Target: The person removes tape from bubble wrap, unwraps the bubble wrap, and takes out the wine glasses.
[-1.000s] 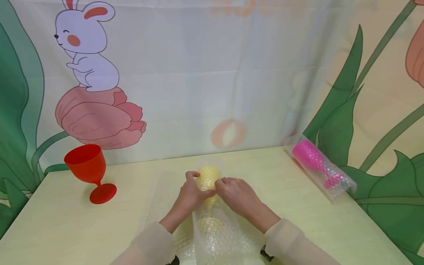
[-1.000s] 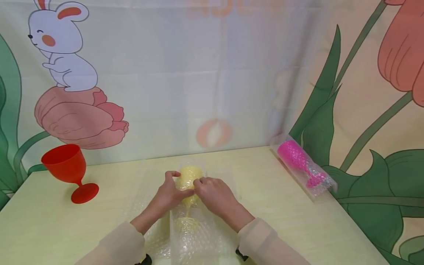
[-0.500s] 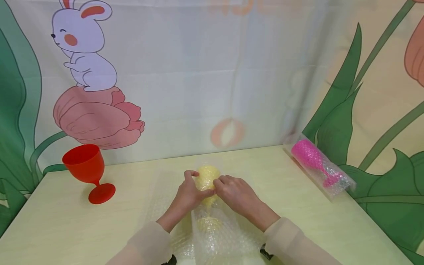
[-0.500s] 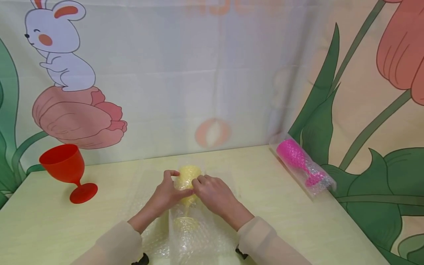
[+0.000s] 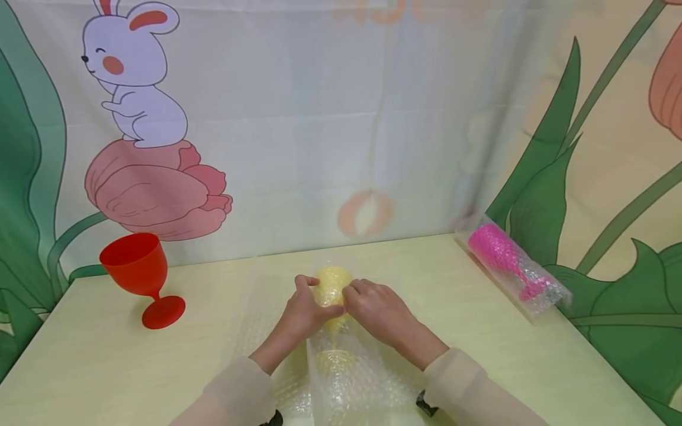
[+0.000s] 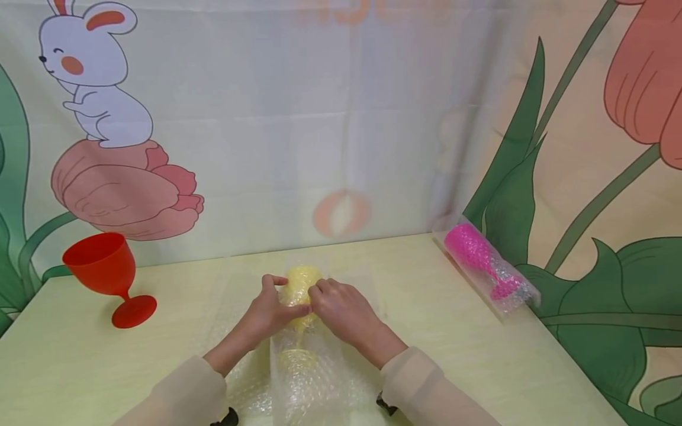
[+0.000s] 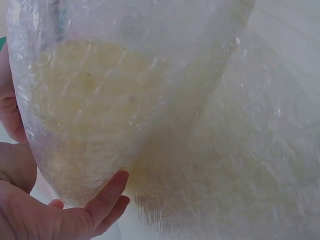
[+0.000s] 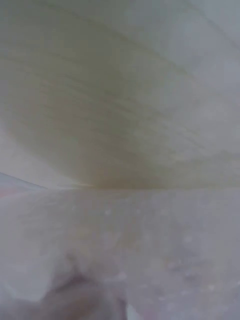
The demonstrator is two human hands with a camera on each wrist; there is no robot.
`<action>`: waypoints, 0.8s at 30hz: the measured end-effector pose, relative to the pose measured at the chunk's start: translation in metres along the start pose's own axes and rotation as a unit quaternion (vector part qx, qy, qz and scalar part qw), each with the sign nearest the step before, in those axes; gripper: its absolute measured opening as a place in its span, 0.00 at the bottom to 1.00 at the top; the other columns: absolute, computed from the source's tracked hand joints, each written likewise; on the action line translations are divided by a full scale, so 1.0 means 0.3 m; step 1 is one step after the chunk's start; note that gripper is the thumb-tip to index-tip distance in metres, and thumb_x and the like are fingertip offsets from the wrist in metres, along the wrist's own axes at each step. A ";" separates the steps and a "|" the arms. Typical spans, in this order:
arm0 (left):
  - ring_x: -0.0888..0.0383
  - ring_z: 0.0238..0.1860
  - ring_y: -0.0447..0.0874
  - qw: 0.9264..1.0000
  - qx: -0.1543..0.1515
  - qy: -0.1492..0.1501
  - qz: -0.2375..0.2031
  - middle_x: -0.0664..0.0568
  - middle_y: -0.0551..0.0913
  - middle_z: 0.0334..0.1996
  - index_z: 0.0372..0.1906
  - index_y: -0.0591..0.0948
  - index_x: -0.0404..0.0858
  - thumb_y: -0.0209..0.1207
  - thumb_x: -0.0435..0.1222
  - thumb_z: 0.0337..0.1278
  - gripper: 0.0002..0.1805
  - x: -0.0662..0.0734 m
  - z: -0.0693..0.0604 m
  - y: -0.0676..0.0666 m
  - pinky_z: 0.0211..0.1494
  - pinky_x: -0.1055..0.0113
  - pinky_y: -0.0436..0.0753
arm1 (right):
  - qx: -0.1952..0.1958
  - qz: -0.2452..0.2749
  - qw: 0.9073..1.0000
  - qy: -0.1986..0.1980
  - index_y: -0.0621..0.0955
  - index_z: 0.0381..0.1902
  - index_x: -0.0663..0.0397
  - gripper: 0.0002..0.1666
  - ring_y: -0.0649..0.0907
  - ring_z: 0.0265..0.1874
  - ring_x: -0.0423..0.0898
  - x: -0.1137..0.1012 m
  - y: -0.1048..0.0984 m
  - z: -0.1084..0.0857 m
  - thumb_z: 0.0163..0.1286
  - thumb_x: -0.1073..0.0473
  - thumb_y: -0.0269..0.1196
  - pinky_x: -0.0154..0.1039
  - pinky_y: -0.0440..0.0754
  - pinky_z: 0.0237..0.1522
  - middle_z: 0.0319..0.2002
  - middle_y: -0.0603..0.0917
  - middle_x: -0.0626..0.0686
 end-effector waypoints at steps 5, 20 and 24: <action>0.43 0.44 0.79 1.000 -0.009 -0.004 -0.009 0.27 0.79 0.52 0.63 0.62 0.30 0.75 0.39 0.53 0.41 -0.004 -0.001 0.004 0.46 0.53 0.79 | 0.029 0.057 0.997 0.034 0.79 0.32 0.54 0.10 0.78 0.26 0.41 0.026 0.003 -0.002 0.64 0.67 0.73 0.33 0.80 0.30 0.29 0.81 0.48; 0.41 0.45 0.77 1.000 0.014 0.016 -0.011 0.28 0.78 0.49 0.61 0.63 0.29 0.77 0.39 0.51 0.41 0.010 -0.008 0.012 0.46 0.52 0.79 | 0.047 0.187 0.971 0.143 0.78 0.33 0.56 0.08 0.73 0.22 0.39 0.075 0.031 -0.022 0.64 0.72 0.66 0.29 0.74 0.26 0.26 0.77 0.47; 0.42 0.43 0.77 1.000 0.013 0.019 -0.011 0.28 0.78 0.48 0.61 0.63 0.28 0.77 0.39 0.51 0.41 0.009 -0.006 0.012 0.45 0.53 0.79 | 0.052 0.178 0.973 0.136 0.79 0.34 0.56 0.07 0.75 0.23 0.40 0.070 0.027 -0.026 0.64 0.70 0.67 0.30 0.77 0.27 0.29 0.79 0.48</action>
Point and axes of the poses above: each hand's wrist, its own z-axis towards the middle knuckle, its own y-axis out of the palm, x = y × z, the point moved 7 cm from there along z, towards the middle knuckle
